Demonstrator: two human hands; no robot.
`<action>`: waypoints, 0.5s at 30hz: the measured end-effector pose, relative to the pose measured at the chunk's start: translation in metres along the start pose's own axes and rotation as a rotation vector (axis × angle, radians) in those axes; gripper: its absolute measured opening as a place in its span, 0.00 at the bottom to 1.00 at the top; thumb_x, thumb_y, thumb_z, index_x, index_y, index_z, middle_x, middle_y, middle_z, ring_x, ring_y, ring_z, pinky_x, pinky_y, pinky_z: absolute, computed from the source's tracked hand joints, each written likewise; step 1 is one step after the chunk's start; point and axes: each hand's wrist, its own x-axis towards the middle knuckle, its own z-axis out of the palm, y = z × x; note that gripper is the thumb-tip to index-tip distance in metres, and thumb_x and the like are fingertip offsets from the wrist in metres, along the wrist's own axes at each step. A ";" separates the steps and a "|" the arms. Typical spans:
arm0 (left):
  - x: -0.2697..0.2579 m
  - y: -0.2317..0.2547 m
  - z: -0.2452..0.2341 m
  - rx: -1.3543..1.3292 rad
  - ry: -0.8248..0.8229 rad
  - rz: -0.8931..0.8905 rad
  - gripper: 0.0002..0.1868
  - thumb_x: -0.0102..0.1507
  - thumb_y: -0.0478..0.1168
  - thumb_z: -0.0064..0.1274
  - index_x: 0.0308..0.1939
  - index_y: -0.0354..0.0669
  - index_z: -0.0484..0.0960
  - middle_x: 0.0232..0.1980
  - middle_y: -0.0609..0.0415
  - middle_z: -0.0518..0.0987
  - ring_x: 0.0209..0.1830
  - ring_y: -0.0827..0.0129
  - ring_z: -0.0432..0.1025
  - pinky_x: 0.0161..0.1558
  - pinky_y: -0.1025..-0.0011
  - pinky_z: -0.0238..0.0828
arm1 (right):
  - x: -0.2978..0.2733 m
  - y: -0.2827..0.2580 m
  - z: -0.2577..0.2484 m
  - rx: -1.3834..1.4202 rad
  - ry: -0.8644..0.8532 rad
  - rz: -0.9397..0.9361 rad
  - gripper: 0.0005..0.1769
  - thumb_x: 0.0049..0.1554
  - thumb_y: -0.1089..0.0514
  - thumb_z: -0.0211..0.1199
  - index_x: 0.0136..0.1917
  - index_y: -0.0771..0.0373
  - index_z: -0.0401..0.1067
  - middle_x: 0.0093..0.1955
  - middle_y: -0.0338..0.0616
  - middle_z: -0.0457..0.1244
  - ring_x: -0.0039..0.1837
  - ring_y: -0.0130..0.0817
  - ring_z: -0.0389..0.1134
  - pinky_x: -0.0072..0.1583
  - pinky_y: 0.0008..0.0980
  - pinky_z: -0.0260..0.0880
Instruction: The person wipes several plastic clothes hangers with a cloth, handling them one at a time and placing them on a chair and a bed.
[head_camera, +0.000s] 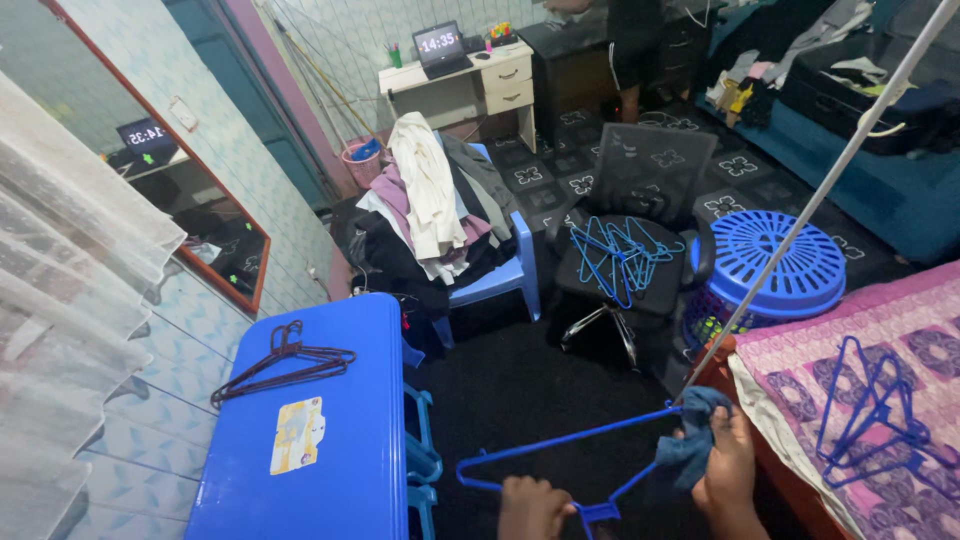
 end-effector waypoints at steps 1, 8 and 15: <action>0.000 0.003 -0.012 0.024 0.113 -0.059 0.10 0.59 0.50 0.63 0.39 0.55 0.90 0.39 0.50 0.83 0.50 0.52 0.75 0.60 0.40 0.60 | 0.000 0.002 0.000 -0.019 0.023 0.022 0.15 0.70 0.49 0.49 0.64 0.58 0.64 0.53 0.42 0.65 0.45 0.32 0.66 0.45 0.36 0.70; 0.004 -0.019 0.014 -0.364 0.467 -0.399 0.22 0.53 0.47 0.59 0.52 0.59 0.78 0.44 0.46 0.82 0.47 0.52 0.74 0.49 0.48 0.65 | -0.008 0.013 -0.018 0.177 0.095 -0.082 0.21 0.71 0.45 0.44 0.68 0.59 0.65 0.58 0.40 0.65 0.50 0.36 0.66 0.47 0.39 0.66; -0.001 -0.021 0.081 -1.973 0.185 -0.487 0.21 0.64 0.45 0.54 0.61 0.53 0.72 0.30 0.48 0.80 0.17 0.66 0.69 0.20 0.67 0.65 | -0.030 0.015 -0.012 0.129 -0.040 0.143 0.20 0.69 0.46 0.46 0.65 0.60 0.66 0.49 0.48 0.65 0.45 0.43 0.68 0.48 0.47 0.72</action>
